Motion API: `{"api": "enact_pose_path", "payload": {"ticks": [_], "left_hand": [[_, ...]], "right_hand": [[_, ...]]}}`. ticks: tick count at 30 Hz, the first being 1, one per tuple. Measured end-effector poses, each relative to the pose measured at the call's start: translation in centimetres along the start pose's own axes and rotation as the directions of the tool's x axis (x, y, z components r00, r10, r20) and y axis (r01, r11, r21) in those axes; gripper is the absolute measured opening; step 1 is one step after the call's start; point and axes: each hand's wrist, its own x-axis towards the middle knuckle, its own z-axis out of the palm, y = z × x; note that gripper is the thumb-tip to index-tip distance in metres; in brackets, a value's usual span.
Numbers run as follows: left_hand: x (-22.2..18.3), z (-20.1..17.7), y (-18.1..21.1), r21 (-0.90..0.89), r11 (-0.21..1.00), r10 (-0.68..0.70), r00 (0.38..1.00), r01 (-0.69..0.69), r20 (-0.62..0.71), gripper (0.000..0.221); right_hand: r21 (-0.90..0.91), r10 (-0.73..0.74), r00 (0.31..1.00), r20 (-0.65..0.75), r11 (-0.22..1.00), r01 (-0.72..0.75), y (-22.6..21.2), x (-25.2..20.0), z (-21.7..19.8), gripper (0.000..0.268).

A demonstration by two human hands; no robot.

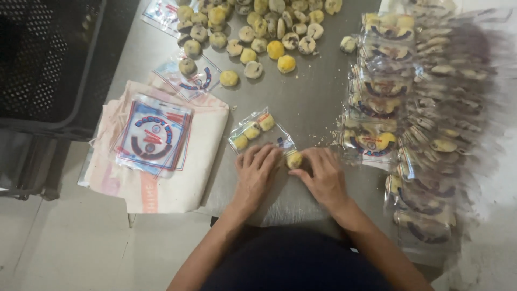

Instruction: The person is picking up small round cookies from a large pile on a table and placing them into small individual plastic bags.

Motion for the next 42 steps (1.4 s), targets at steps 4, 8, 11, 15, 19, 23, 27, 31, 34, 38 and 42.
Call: {"api": "enact_pose_path", "payload": {"ticks": [4,8,11,15,19,23,27,31,34,38,42], "left_hand": [[0.2,-0.6,-0.2,-0.062,0.998,0.002,1.0,-0.002,-0.012,0.03],[0.5,-0.7,-0.4,-0.031,0.999,-0.024,0.999,0.023,-0.021,0.034],[1.0,0.5,-0.6,0.097,0.995,-0.028,0.997,0.034,-0.065,0.047],[1.4,3.2,-2.2,0.214,0.977,0.027,0.996,-0.007,-0.09,0.046],[1.3,1.4,-1.5,0.163,0.987,0.028,0.991,-0.007,-0.128,0.029],[1.2,0.3,-1.2,0.142,0.99,0.012,1.0,-0.01,-0.013,0.045],[2.7,-0.4,0.2,0.141,0.99,0.008,0.999,-0.013,0.031,0.046],[3.1,0.1,0.0,0.143,0.99,0.004,0.999,-0.009,0.036,0.034],[3.2,-0.2,0.4,0.2,0.979,0.04,0.997,-0.025,-0.07,0.02],[3.4,0.3,0.6,0.265,0.962,0.113,0.974,-0.059,-0.195,0.019],[3.9,2.3,0.1,0.238,0.969,0.139,0.943,-0.066,-0.302,0.013]], "right_hand": [[0.004,-0.117,0.993,-0.024,0.993,0.117,0.6,2.8,1.6,0.045],[0.056,-0.062,0.995,0.074,0.997,0.058,0.2,3.7,1.0,0.045],[0.059,-0.069,0.984,0.161,0.996,0.061,0.4,3.4,0.6,0.046],[0.103,-0.04,0.985,0.168,0.994,0.023,0.7,3.5,0.5,0.043],[0.15,-0.001,0.981,0.193,0.988,-0.028,0.0,4.1,-0.2,0.044],[0.254,0.064,0.966,0.252,0.959,-0.129,0.3,3.8,1.0,0.034],[0.339,0.142,0.948,0.286,0.91,-0.239,1.0,3.3,2.6,0.019],[0.372,0.128,0.956,0.265,0.901,-0.224,0.9,2.7,3.4,0.015],[0.417,0.097,0.965,0.243,0.888,-0.194,0.1,2.1,2.5,0.012],[0.411,0.032,0.961,0.276,0.9,-0.148,-0.6,1.1,1.5,0.008],[0.34,0.034,0.975,0.22,0.934,-0.109,-1.1,1.0,0.9,0.005]]}}
